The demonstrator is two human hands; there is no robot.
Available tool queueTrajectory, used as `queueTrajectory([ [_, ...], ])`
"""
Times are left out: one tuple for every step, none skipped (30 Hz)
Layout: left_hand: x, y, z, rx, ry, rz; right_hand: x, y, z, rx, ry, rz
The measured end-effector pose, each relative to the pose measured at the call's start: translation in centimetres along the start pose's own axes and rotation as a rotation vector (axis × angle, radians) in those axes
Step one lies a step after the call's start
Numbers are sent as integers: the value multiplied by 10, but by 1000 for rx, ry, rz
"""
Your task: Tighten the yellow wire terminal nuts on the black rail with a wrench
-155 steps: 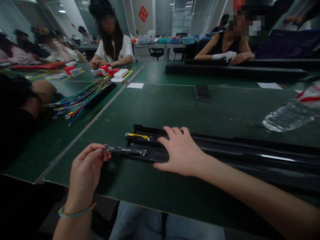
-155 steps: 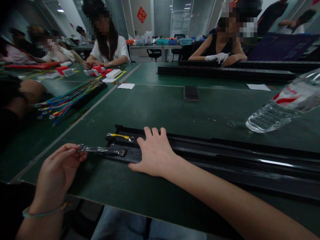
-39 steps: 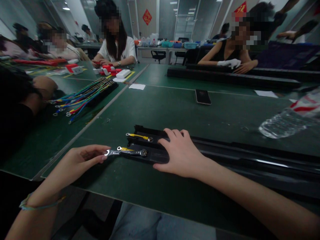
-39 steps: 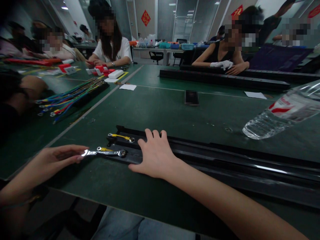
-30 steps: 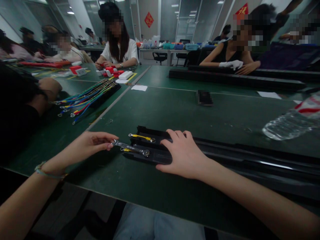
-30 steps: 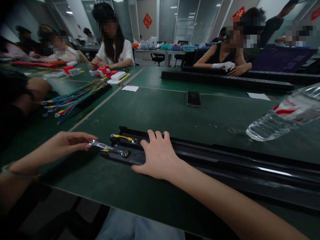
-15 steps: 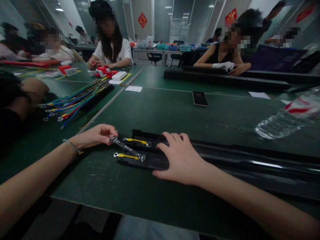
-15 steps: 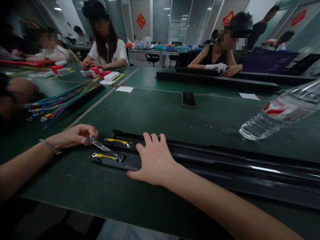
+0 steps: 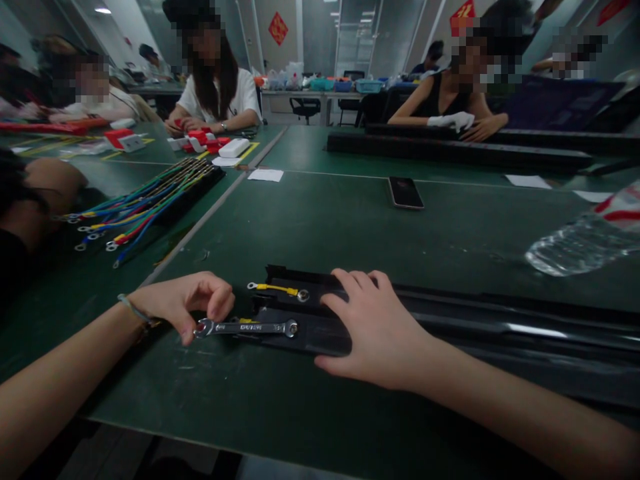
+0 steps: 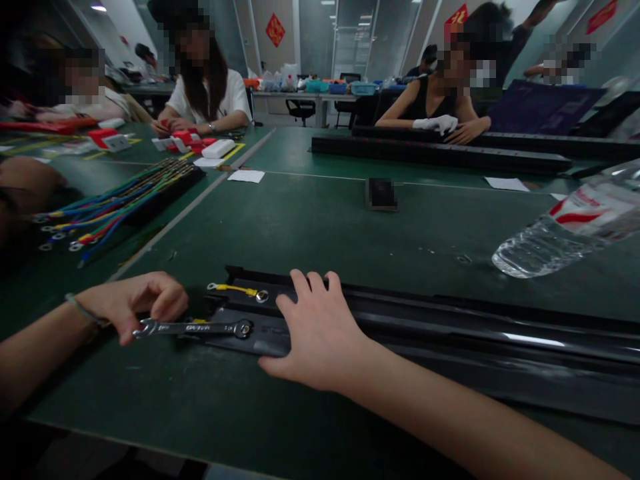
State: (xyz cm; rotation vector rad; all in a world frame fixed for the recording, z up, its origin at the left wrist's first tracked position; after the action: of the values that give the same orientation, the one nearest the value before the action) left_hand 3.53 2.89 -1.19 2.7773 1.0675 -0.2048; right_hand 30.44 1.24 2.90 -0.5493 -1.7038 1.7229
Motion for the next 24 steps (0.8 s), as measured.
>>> queueTrajectory([
  [0,0,0,7,-2,16,0,0,0,3,1,4],
  [0,1,0,12,-4,30,0,1,0,6,1,6],
  [0,1,-1,16,-6,39,0,1,-1,8,2,6],
  [0,0,-1,18,-7,40,0,1,-1,11,2,5],
  [0,-1,-1,16,-7,32,0,1,-1,13,0,5],
  [0,-2,-1,13,-6,14,0,1,-1,15,-1,4],
  [0,-3,-1,9,-1,-12,0,2,-1,16,-4,5],
  [0,-5,-2,4,6,-44,1,2,-1,16,-3,6],
  [1,-7,-2,-3,15,-80,1,1,-1,11,7,6],
  [1,-9,-2,-9,27,-119,1,1,-1,12,8,9],
  [2,-11,-2,-13,40,-159,2,1,-1,15,1,16],
  [3,-14,-2,-16,52,-198,2,1,0,14,2,16],
  [4,-16,-2,-16,64,-237,2,1,0,12,3,15],
  [4,-18,-2,-16,74,-271,2,0,0,8,5,14],
  [5,-19,-1,-14,80,-297,2,0,1,4,9,11],
  [5,-21,0,-12,84,-313,2,0,1,1,13,10],
  [5,-22,1,-12,84,-322,2,0,1,0,14,12],
  [5,-23,1,-12,82,-325,2,0,1,1,16,14],
  [4,-23,2,-13,78,-324,2,0,1,4,15,20],
  [4,-24,3,-14,74,-320,2,0,1,8,16,25],
  [4,-24,3,-15,70,-312,2,0,1,11,18,30],
  [5,-24,3,-16,67,-301,2,-1,1,15,19,35],
  [5,-24,3,-17,64,-288,2,-1,0,18,21,38],
  [5,-23,2,-16,60,-273,2,-1,0,22,22,39],
])
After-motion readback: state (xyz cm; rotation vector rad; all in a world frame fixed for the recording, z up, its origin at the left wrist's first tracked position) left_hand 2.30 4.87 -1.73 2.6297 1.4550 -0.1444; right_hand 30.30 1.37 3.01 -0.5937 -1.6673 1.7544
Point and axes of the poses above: each hand's wrist, its own x-axis towards the middle knuckle, its own y-axis out of the palm, z = x × y, the point moved 3 cm from there along x, towards the middle knuckle, and after that the axes turned 6 degrees about -z, right-handed, at the moved point
